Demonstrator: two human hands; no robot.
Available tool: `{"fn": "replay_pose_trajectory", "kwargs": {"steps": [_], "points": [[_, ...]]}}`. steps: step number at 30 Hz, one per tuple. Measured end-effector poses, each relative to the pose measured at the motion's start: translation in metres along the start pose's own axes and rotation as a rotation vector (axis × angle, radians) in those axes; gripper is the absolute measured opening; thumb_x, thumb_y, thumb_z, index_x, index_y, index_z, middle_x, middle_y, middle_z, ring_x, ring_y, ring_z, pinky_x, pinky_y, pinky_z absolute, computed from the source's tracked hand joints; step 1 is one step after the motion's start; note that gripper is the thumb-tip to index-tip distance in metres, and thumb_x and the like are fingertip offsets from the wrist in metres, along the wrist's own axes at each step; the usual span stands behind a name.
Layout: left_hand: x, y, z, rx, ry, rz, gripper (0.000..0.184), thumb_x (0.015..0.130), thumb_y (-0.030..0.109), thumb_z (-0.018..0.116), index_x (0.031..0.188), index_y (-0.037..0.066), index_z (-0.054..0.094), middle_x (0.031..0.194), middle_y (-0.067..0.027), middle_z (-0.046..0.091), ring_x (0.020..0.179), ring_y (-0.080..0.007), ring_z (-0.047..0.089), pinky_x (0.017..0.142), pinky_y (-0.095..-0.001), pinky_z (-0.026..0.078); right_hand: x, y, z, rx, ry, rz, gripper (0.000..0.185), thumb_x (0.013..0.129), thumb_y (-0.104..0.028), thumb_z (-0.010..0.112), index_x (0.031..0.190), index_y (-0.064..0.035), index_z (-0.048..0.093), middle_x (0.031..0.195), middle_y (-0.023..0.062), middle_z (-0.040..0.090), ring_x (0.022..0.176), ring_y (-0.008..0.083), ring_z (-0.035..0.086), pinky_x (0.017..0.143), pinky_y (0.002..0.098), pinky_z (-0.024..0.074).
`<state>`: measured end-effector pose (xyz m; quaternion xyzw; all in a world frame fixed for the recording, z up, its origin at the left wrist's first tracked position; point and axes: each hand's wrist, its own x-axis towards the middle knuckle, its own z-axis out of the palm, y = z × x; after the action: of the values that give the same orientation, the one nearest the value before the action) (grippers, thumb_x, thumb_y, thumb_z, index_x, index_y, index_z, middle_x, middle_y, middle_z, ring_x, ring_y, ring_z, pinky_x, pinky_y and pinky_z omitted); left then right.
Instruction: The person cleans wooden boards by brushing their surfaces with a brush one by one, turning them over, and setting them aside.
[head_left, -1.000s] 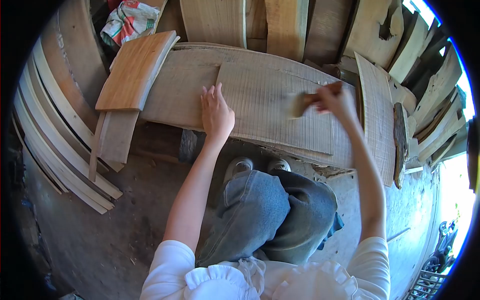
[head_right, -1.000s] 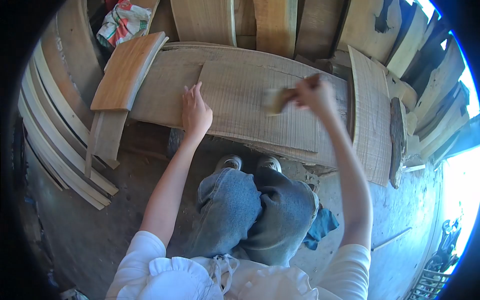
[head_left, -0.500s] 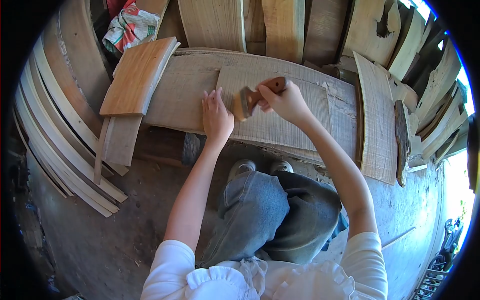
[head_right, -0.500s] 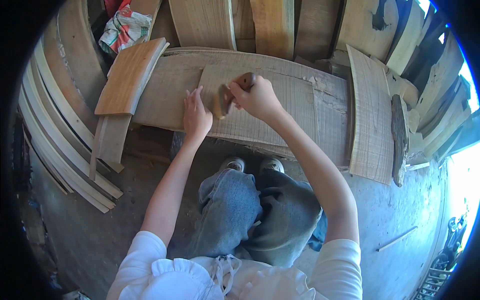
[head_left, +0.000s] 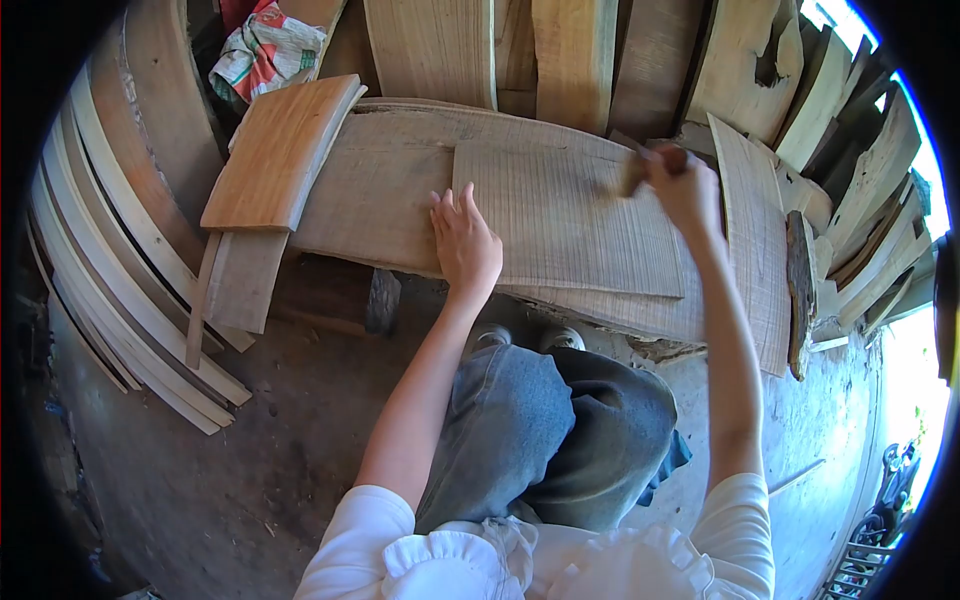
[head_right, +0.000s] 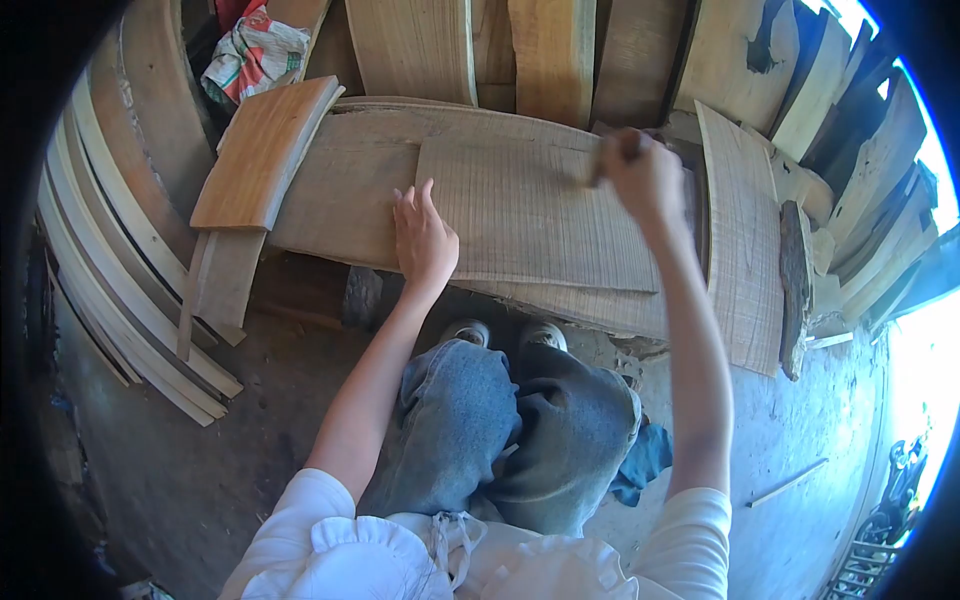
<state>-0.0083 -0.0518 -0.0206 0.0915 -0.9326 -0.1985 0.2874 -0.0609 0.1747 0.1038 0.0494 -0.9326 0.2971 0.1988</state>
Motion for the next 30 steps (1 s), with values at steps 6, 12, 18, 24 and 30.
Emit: {"fn": "replay_pose_trajectory", "kwargs": {"steps": [6,12,18,24,30], "points": [[-0.001,-0.001,0.004,0.044,0.013,0.02,0.046,0.074,0.006,0.052,0.117,0.0,0.038,0.123,-0.0239,0.036,0.122,-0.0397,0.027,0.103,-0.0432,0.02,-0.02,-0.06,0.082,0.815,-0.411,0.105,0.02,0.078,-0.016,0.059,0.081,0.0038,0.06,0.067,0.0092,0.062,0.053,0.0131,0.059,0.048,0.0249,0.0481],[-0.002,0.0,0.001,0.041,-0.026,-0.026,0.045,0.075,0.008,0.052,0.117,-0.004,0.04,0.126,-0.0226,0.034,0.124,-0.0378,0.023,0.104,-0.0412,0.017,0.021,0.019,0.021,0.297,-0.388,0.314,0.023,0.079,-0.021,0.054,0.077,0.0023,0.058,0.061,0.0103,0.06,0.05,0.0135,0.059,0.045,0.0257,0.0505],[0.002,0.003,-0.002,0.039,-0.017,-0.01,0.043,0.075,0.008,0.052,0.117,0.003,0.045,0.126,-0.0225,0.034,0.125,-0.0375,0.023,0.105,-0.0412,0.016,0.018,0.075,-0.042,-0.635,0.044,0.175,0.028,0.076,-0.026,0.051,0.081,-0.0005,0.061,0.08,0.0229,0.06,0.078,0.0335,0.06,0.069,0.042,0.0474],[0.0,0.003,-0.003,0.017,-0.017,0.023,0.038,0.075,0.006,0.051,0.113,0.013,0.052,0.126,-0.0224,0.034,0.124,-0.0377,0.023,0.104,-0.0417,0.018,0.009,0.003,0.025,0.244,-0.017,-0.029,0.018,0.08,-0.023,0.057,0.083,-0.0059,0.064,0.07,0.0085,0.064,0.065,0.0156,0.062,0.06,0.0285,0.0471],[-0.002,0.0,0.001,0.011,0.001,0.021,0.039,0.075,0.005,0.049,0.114,0.011,0.05,0.126,-0.0219,0.033,0.123,-0.0384,0.024,0.103,-0.0433,0.02,0.009,-0.063,0.111,0.729,-0.233,-0.032,0.022,0.077,-0.02,0.058,0.079,0.0021,0.062,0.067,0.0101,0.064,0.06,0.0135,0.062,0.057,0.0262,0.0482]]}}
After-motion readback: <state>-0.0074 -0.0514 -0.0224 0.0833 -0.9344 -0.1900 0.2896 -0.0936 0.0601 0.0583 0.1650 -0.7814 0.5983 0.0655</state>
